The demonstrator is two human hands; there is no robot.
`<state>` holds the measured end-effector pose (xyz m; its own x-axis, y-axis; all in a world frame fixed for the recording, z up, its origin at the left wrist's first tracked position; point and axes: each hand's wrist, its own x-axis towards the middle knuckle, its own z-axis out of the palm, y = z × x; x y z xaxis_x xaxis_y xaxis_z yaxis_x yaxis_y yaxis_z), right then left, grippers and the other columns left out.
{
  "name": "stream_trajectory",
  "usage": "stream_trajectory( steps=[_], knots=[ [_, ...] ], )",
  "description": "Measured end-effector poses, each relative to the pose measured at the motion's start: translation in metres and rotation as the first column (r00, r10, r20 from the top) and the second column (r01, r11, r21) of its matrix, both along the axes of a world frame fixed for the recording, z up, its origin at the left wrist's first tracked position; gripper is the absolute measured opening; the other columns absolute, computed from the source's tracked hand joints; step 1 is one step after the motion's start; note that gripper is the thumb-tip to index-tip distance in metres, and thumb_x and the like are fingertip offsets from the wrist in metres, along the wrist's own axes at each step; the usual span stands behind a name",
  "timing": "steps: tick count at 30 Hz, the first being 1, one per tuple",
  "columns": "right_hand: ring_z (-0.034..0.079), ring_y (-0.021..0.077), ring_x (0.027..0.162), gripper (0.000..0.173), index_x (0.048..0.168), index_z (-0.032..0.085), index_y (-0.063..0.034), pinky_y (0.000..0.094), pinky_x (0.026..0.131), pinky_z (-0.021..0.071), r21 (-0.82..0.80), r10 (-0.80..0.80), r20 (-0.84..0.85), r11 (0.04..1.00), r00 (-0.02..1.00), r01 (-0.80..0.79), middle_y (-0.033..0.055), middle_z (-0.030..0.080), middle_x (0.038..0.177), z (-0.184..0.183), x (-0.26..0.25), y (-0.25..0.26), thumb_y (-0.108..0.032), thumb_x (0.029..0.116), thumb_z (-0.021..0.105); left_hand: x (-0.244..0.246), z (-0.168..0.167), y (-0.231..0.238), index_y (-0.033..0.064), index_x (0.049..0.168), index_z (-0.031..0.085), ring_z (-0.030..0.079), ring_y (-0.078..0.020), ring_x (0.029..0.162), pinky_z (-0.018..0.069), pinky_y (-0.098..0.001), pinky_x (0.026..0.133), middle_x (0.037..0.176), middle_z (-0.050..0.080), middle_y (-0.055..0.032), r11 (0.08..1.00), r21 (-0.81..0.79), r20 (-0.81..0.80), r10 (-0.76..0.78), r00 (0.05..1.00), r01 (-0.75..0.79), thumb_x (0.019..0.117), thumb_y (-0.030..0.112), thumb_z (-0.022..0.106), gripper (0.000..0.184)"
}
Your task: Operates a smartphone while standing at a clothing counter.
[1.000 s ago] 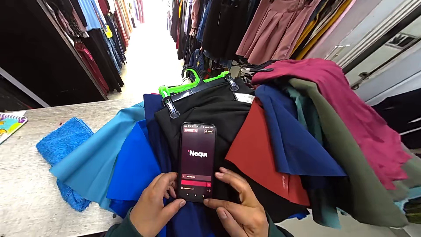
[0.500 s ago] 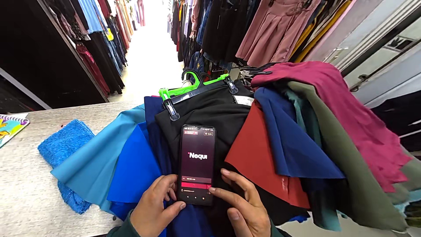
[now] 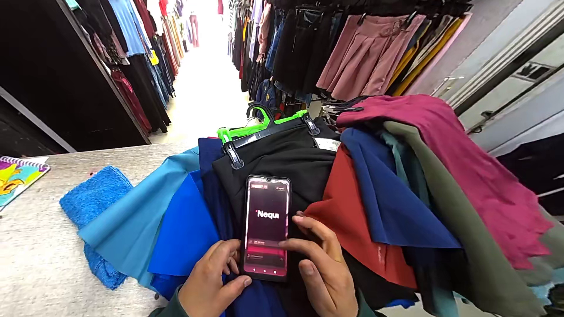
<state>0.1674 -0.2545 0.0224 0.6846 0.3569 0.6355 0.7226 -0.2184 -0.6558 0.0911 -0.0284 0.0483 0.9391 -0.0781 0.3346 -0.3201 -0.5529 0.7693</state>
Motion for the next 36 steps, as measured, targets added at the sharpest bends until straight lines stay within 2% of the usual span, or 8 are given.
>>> stream_trajectory(
  steps=[4, 9, 13, 18, 20, 25, 28, 36],
  knots=[
    [0.043, 0.0282, 0.143, 0.052, 0.095, 0.077, -0.019, 0.0468, 0.124, 0.0294, 0.01, 0.052, 0.013, 0.999, 0.999, -0.053, 0.0138, 0.059, 0.138, 0.0019, -0.002, -0.0024, -0.048, 0.1078, 0.035, -0.0001, 0.0004, 0.0003, -0.0078, 0.121, 0.063, 0.067, -0.0098, 0.078, 0.0559, -0.0203, 0.069, 0.102, 0.069, -0.0143, 1.0, 0.003, -0.006, -0.003, 1.0, 0.003, 0.0825, 0.021, 0.076, 0.05],
    [0.038, 0.0301, 0.147, 0.06, 0.111, 0.077, -0.0229, 0.0473, 0.124, 0.0261, -0.026, 0.074, 0.005, 0.997, 0.997, -0.074, 0.0157, 0.054, 0.146, 0.0039, -0.0038, -0.004, -0.059, 0.106, 0.029, -0.0004, 0.0003, -0.0008, -0.0081, 0.121, 0.063, 0.067, -0.0099, 0.078, 0.0555, -0.0199, 0.068, 0.101, 0.069, -0.0145, 1.0, 0.0, -0.002, -0.007, 1.0, 0.007, 0.0825, 0.02, 0.076, 0.049],
    [0.035, 0.0285, 0.149, 0.061, 0.107, 0.076, -0.0251, 0.0481, 0.126, 0.0214, -0.06, 0.094, 0.015, 0.994, 0.995, -0.093, 0.0117, 0.055, 0.145, 0.0055, -0.0043, -0.002, -0.065, 0.103, 0.029, -0.0004, 0.0011, -0.0006, -0.0077, 0.12, 0.063, 0.066, -0.0095, 0.077, 0.0548, -0.019, 0.068, 0.1, 0.069, -0.0144, 1.0, 0.011, 0.006, -0.007, 1.0, 0.007, 0.0823, 0.021, 0.076, 0.049],
    [0.034, 0.0331, 0.15, 0.075, 0.151, 0.05, -0.0088, 0.0474, 0.123, 0.0321, -0.194, -0.088, 0.013, 0.977, 0.996, 0.089, 0.0218, 0.037, 0.16, 0.0023, -0.0016, 0.0028, -0.064, 0.1031, 0.031, -0.0002, 0.0012, -0.0003, -0.0077, 0.12, 0.063, 0.066, -0.0101, 0.077, 0.055, -0.0198, 0.067, 0.1, 0.069, -0.0142, 1.0, 0.019, 0.009, -0.006, 1.0, 0.005, 0.0814, 0.02, 0.077, 0.049],
    [0.034, 0.0324, 0.15, 0.076, 0.153, 0.045, -0.0073, 0.0473, 0.123, 0.0313, -0.16, -0.122, 0.029, 0.979, 0.992, 0.126, 0.0221, 0.035, 0.161, 0.0049, -0.0017, 0.0015, -0.063, 0.1031, 0.032, 0.0002, 0.0008, 0.0004, -0.0079, 0.12, 0.063, 0.067, -0.011, 0.077, 0.0559, -0.021, 0.067, 0.101, 0.069, -0.0148, 1.0, 0.023, 0.016, -0.01, 1.0, 0.009, 0.0815, 0.019, 0.077, 0.05],
    [0.04, 0.0271, 0.146, 0.05, 0.111, 0.075, -0.0229, 0.0478, 0.124, 0.0283, 0.016, -0.004, 0.029, 1.0, 1.0, 0.003, 0.009, 0.058, 0.144, 0.0035, -0.004, -0.0043, -0.053, 0.1066, 0.036, 0.0003, -0.0014, 0.0007, -0.0076, 0.119, 0.063, 0.066, -0.0102, 0.076, 0.0555, -0.0201, 0.067, 0.1, 0.069, -0.015, 0.999, 0.041, 0.051, -0.011, 0.999, 0.009, 0.0826, 0.022, 0.076, 0.048],
    [0.047, 0.0268, 0.141, 0.042, 0.083, 0.077, -0.0189, 0.0503, 0.126, 0.0251, 0.059, 0.102, 0.063, 0.993, 0.993, -0.106, 0.0095, 0.065, 0.135, 0.0075, -0.0048, -0.0032, -0.036, 0.106, 0.046, 0.0004, -0.0009, 0.0007, -0.0075, 0.119, 0.064, 0.067, -0.0102, 0.077, 0.0554, -0.0195, 0.068, 0.1, 0.069, -0.0149, 0.999, 0.044, 0.047, -0.008, 0.999, 0.006, 0.0827, 0.022, 0.076, 0.048],
    [0.039, 0.0318, 0.147, 0.036, 0.084, 0.079, -0.0238, 0.052, 0.125, 0.0228, -0.099, 0.175, 0.107, 0.981, 0.979, -0.165, 0.0058, 0.061, 0.143, 0.0061, -0.0047, 0.0013, -0.033, 0.103, 0.05, -0.0004, -0.0021, 0.0004, -0.0074, 0.12, 0.064, 0.066, -0.0095, 0.077, 0.0547, -0.019, 0.068, 0.1, 0.069, -0.0141, 1.0, 0.027, 0.033, -0.01, 0.999, 0.01, 0.0823, 0.021, 0.075, 0.049]
  ],
)
